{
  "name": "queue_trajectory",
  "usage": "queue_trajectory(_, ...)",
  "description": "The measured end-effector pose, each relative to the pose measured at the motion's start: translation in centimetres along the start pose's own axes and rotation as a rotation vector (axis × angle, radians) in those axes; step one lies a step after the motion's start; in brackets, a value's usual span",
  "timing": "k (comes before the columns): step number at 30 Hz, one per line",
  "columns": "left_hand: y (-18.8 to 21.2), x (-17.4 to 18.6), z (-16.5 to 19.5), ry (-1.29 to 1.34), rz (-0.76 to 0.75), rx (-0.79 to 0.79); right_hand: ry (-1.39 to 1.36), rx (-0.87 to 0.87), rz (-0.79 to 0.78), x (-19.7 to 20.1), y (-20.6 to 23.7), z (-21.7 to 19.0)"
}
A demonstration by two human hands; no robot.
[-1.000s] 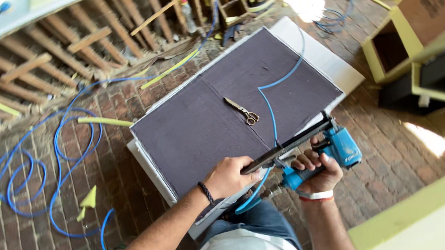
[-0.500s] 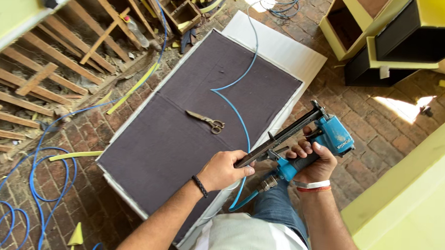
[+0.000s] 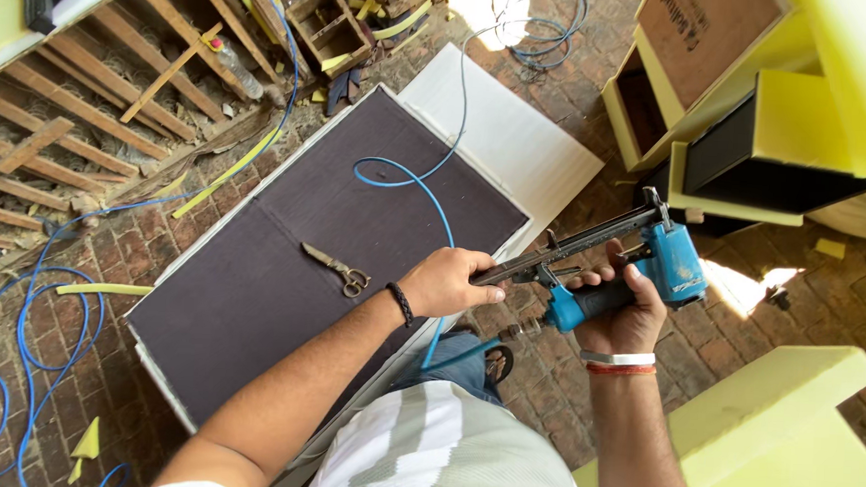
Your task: The person stretches gray fabric over a padded wooden panel on the floor and staples it along the edges using a pneumatic nail gun, working around the panel. They then pick up scissors and trim the excess fabric along the panel edge.
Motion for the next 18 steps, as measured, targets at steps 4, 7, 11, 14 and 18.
queue_trajectory(4,-6.4,0.3,2.6,-0.036,-0.064,-0.059,-0.097,0.022,0.071,1.6,-3.4,-3.6)
queue_trajectory(7,-11.7,0.1,4.5,-0.055,-0.103,-0.108,-0.165,0.073,0.028,3.3,-6.4,-7.2)
queue_trajectory(11,-19.7,0.8,6.5,-0.038,-0.121,-0.135,-0.171,0.131,0.090,5.7,-12.3,-12.1)
queue_trajectory(14,-26.0,2.4,7.6,-0.008,-0.156,-0.070,-0.140,0.125,0.107,6.0,-17.7,-15.7)
queue_trajectory(18,-31.9,5.7,10.1,-0.040,-0.111,-0.117,-0.166,0.077,0.025,4.4,-24.8,-19.2)
Point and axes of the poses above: each hand's wrist, its own y-axis away from the middle knuckle, its own x-axis out of the back of the hand, z = x × y, the point moved 7 cm from there along -y, towards the middle knuckle, and after that the axes turned 6 degrees about -z, right-handed, at the moved point
